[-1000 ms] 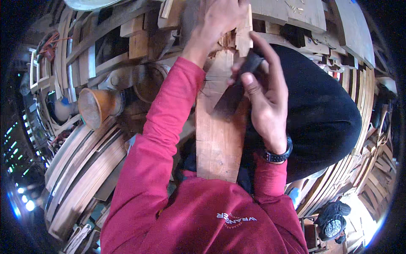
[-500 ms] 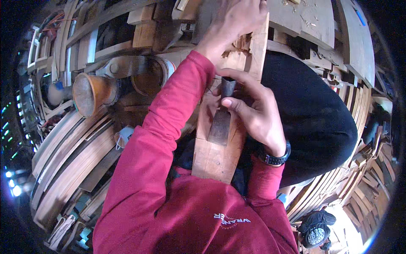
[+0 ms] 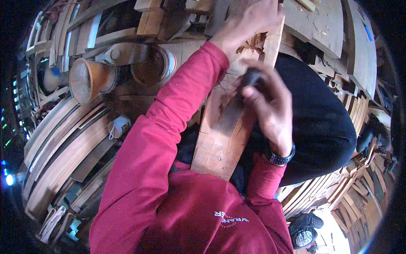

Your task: The person carves a wooden board using a hand chisel before setting it down and picking up a phone.

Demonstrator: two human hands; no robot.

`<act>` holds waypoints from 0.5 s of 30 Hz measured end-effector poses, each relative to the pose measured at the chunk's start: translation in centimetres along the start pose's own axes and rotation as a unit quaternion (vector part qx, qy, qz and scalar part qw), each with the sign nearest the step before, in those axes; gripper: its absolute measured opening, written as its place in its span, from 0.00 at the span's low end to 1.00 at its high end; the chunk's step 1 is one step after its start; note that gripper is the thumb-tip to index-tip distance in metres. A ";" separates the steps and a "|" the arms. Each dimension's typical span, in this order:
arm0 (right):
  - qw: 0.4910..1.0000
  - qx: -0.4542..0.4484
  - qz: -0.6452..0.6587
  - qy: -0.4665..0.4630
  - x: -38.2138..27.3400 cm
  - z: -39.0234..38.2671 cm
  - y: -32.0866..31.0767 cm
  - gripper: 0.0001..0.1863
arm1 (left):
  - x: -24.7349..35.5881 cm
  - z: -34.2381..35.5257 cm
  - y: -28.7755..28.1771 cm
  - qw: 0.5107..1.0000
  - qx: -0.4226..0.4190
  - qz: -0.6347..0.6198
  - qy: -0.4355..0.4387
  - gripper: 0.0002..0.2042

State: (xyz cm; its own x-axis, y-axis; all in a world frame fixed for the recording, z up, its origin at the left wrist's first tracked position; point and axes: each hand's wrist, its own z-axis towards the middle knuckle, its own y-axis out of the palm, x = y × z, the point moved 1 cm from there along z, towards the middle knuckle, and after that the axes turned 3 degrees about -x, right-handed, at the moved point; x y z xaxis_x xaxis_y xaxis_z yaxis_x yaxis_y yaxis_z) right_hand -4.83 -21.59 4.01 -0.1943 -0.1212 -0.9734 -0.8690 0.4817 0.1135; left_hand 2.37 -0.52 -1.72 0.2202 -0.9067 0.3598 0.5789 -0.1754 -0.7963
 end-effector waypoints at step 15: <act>0.998 -0.032 0.046 0.006 -0.6 -1.0 0.0 0.24 | 0.6 0.0 -0.9 0.992 -0.103 -0.051 -0.054 0.25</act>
State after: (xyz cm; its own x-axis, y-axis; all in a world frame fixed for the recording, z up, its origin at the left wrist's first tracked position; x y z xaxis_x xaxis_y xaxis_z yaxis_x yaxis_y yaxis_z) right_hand -5.18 -22.35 4.74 -0.2805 -0.0900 -0.9556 -0.8742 0.4350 0.2156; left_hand 1.99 -0.93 -0.72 0.2586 -0.8355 0.4849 0.4325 -0.3487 -0.8315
